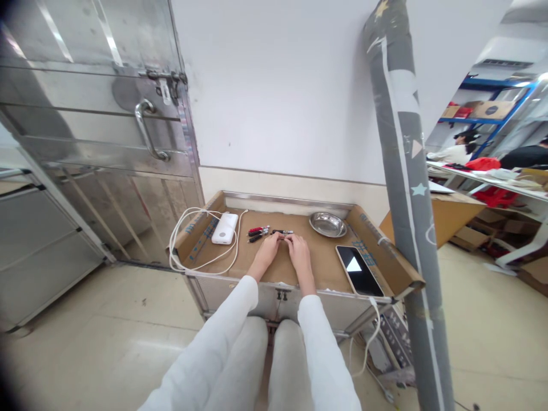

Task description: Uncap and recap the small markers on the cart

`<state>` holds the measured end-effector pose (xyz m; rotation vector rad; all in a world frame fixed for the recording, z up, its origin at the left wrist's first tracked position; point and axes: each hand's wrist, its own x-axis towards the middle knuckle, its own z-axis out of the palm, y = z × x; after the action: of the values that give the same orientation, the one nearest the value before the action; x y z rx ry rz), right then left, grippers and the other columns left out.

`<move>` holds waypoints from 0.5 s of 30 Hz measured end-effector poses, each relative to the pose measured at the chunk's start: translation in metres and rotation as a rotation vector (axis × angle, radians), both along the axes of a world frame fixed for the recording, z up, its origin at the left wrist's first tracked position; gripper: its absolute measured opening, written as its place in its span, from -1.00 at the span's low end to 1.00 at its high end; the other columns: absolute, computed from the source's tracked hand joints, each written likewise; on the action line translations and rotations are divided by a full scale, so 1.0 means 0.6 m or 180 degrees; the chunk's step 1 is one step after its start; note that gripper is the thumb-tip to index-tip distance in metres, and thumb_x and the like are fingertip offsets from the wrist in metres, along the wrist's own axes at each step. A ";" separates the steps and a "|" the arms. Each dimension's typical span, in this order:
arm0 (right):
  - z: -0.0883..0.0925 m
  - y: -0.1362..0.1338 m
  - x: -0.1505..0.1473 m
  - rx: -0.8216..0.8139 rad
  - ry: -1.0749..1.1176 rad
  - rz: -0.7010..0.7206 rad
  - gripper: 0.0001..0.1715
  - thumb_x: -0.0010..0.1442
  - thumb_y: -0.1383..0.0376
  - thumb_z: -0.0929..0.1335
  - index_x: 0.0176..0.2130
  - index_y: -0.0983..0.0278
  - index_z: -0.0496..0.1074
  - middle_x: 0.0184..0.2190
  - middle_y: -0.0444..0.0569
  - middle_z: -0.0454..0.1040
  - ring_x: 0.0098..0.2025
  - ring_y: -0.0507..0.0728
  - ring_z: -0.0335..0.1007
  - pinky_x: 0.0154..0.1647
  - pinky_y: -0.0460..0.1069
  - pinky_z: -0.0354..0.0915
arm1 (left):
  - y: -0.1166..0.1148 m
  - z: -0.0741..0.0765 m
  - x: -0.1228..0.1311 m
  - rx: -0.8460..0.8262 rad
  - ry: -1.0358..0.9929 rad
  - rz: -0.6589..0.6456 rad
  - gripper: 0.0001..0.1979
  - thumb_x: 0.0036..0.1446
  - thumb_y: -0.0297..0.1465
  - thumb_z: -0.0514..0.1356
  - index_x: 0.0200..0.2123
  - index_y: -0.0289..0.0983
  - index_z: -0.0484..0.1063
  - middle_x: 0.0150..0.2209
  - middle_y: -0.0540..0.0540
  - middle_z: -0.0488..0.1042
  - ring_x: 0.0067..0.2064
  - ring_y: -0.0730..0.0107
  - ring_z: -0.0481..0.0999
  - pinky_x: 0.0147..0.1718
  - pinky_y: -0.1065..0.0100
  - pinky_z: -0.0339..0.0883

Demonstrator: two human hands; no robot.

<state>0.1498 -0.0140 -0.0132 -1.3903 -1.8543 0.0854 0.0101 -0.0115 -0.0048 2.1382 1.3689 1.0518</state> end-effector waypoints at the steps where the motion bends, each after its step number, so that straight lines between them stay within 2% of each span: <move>1: 0.000 -0.001 -0.001 -0.0026 -0.0005 0.0015 -0.69 0.29 0.22 0.14 -0.23 0.24 0.41 -0.24 0.05 0.50 -0.21 0.18 0.34 -0.13 0.05 0.23 | 0.000 0.000 0.000 0.0006 -0.0035 -0.0023 -0.76 0.24 -0.55 -0.02 -0.10 -0.29 0.35 -0.12 -0.19 0.49 -0.08 0.34 0.48 -0.04 0.29 0.32; 7: -0.002 -0.002 -0.003 -0.0130 -0.0021 0.0157 -0.69 0.27 0.27 0.16 -0.12 0.24 0.41 -0.18 0.04 0.49 -0.17 0.16 0.36 -0.09 0.05 0.25 | 0.004 -0.004 0.000 0.0083 -0.0182 -0.0038 -0.77 0.21 -0.57 -0.02 -0.12 -0.29 0.32 -0.10 -0.18 0.48 -0.03 0.35 0.46 -0.01 0.28 0.32; 15: 0.003 -0.004 -0.005 -0.0080 -0.0251 0.0152 -0.70 0.23 0.33 0.18 -0.14 0.23 0.44 -0.17 0.03 0.50 -0.14 0.16 0.36 -0.06 0.06 0.24 | -0.002 0.000 0.001 0.0269 0.0082 0.0087 -0.78 0.22 -0.57 -0.05 -0.11 -0.29 0.28 -0.11 -0.18 0.45 -0.05 0.31 0.47 -0.06 0.29 0.34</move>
<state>0.1470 -0.0166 -0.0114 -1.3843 -1.9581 0.0793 0.0109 -0.0127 -0.0049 2.2063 1.3923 1.1151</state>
